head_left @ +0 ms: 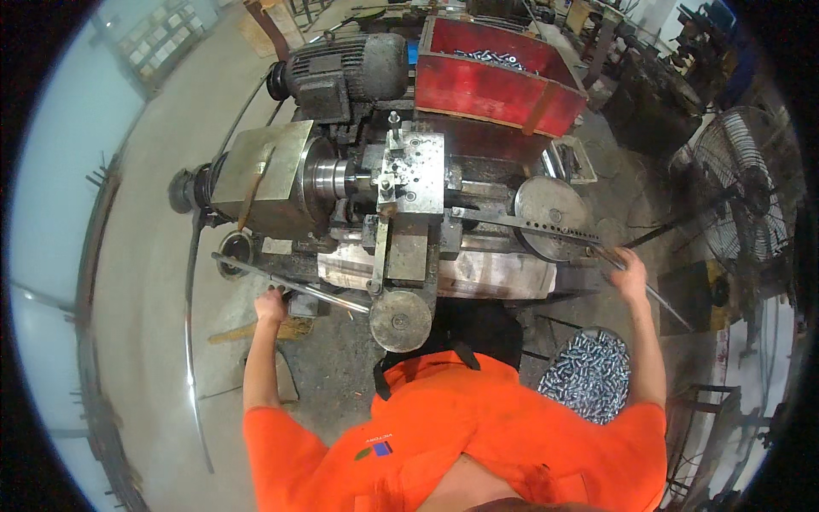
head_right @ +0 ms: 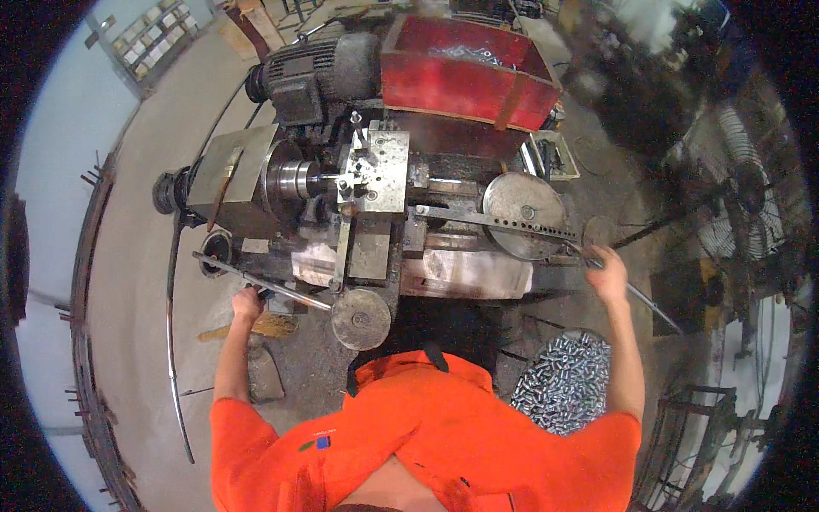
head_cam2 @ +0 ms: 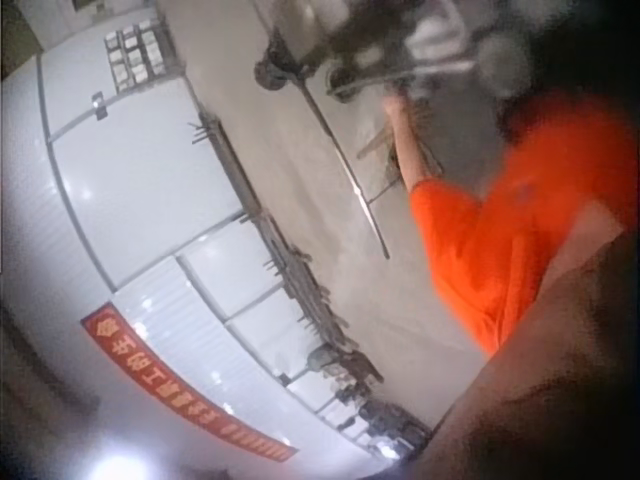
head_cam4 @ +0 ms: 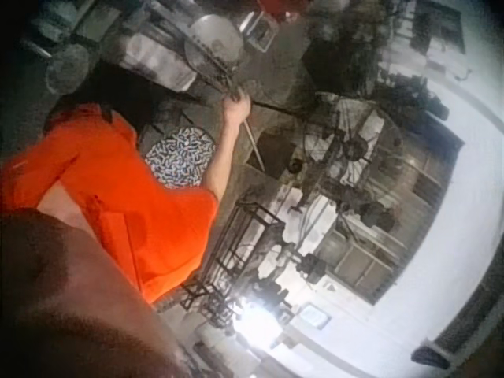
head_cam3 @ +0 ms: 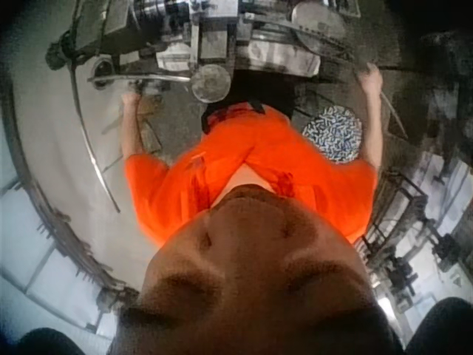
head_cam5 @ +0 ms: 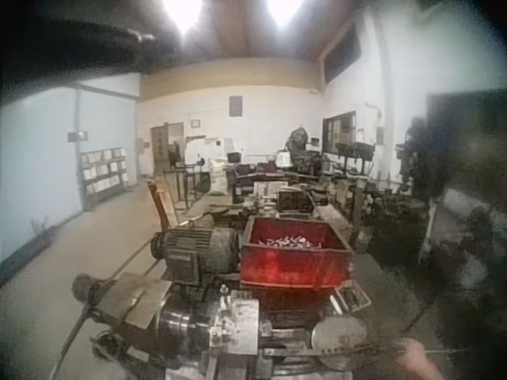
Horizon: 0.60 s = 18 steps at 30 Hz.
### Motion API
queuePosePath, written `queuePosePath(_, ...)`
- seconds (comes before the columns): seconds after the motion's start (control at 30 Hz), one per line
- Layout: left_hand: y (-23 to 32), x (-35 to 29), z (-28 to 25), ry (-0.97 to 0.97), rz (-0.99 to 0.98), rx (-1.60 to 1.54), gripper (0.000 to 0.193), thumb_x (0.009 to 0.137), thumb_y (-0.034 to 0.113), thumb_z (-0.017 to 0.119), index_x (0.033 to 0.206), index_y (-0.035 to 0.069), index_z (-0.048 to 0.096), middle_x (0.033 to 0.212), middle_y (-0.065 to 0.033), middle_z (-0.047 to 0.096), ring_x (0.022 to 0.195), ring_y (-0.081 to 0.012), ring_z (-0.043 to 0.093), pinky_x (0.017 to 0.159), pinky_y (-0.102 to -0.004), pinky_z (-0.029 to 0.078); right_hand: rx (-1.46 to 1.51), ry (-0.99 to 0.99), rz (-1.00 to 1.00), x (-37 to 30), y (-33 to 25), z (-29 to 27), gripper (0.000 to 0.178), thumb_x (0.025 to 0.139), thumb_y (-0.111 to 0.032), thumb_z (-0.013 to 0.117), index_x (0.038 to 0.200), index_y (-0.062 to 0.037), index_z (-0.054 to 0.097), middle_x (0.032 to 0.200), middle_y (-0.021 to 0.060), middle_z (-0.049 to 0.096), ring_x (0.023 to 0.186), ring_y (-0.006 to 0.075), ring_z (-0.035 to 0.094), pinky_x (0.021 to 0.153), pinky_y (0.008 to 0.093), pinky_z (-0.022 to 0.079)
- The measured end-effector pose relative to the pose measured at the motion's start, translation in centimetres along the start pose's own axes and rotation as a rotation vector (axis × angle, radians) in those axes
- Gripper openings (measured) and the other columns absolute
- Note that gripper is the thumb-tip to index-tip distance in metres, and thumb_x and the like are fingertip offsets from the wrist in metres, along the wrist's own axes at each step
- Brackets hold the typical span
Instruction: The person operates a metal forming machine by inserting small metal pieces into the chuck and pulling a lever to activate the forming cycle. The person repeatedly picks up metal pieces from a nearby pile, inserts them into the machine, and collects the formed parts.
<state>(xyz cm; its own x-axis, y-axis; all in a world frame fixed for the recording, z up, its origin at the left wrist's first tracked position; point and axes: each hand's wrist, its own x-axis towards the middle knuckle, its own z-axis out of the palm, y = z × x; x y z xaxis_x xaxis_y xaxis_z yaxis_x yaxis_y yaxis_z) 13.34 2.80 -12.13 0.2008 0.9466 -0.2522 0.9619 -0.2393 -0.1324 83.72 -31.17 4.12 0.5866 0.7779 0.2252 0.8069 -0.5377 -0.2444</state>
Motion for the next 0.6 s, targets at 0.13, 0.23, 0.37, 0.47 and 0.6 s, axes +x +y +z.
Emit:
queuePosePath(0.13, -2.3, -1.2, -2.3, 0.035, -0.083, -0.436, 0.039, 0.077, 0.032, 0.068, 0.110, 0.012, 0.063, 0.091, -0.0129, 0.068, 0.088, -0.0290, 0.065, 0.074, -0.0404, 0.050, -0.346, -0.064, 0.210, -4.6, 15.3, 2.5, 0.061, 0.061, -0.010, 0.065, 0.120, -0.0047, 0.055, 0.117, 0.0207, 0.056, 0.110, 0.0347, 0.053, 0.094, 0.0400, 0.043)
queuePosePath(0.23, -3.9, -2.2, -5.3, 0.176, -0.206, -1.023, 0.045, 0.084, 0.030, 0.064, 0.113, -0.005, 0.058, 0.078, -0.0175, 0.066, 0.055, -0.0214, 0.063, 0.052, -0.0311, 0.050, -0.465, -0.063, 0.321, -4.8, 16.5, 2.6, 0.049, 0.062, -0.014, 0.066, 0.110, -0.0040, 0.058, 0.109, 0.0207, 0.060, 0.104, 0.0363, 0.056, 0.088, 0.0422, 0.046)
queuePosePath(0.37, -2.7, -2.4, -8.7, 0.309, -0.341, -1.374, 0.052, 0.088, 0.038, 0.059, 0.112, -0.009, 0.055, 0.076, -0.0163, 0.066, 0.050, -0.0177, 0.062, 0.047, -0.0267, 0.048, -0.468, -0.164, 0.448, -6.7, 13.2, 2.1, 0.034, 0.063, -0.018, 0.065, 0.094, -0.0049, 0.058, 0.089, 0.0192, 0.064, 0.085, 0.0380, 0.062, 0.075, 0.0451, 0.050)
queuePosePath(0.47, 0.3, -1.9, -11.9, 0.296, -0.398, -1.447, 0.050, 0.087, 0.038, 0.060, 0.104, -0.008, 0.055, 0.074, -0.0171, 0.064, 0.050, -0.0210, 0.062, 0.046, -0.0295, 0.051, -0.386, -0.127, 0.254, -14.2, 10.9, 3.6, 0.028, 0.064, -0.020, 0.063, 0.088, -0.0045, 0.060, 0.077, 0.0189, 0.064, 0.072, 0.0404, 0.062, 0.065, 0.0489, 0.050)
queuePosePath(0.6, 2.0, 0.0, -9.0, 0.470, -0.359, -1.584, 0.036, 0.086, 0.029, 0.059, 0.096, -0.006, 0.055, 0.075, -0.0159, 0.063, 0.053, -0.0241, 0.063, 0.045, -0.0322, 0.052, 0.654, -0.297, 0.538, -21.0, 1.0, 3.7, 0.028, 0.060, -0.013, 0.061, 0.085, -0.0008, 0.062, 0.062, 0.0065, 0.053, 0.056, 0.0181, 0.050, 0.052, 0.0334, 0.041)
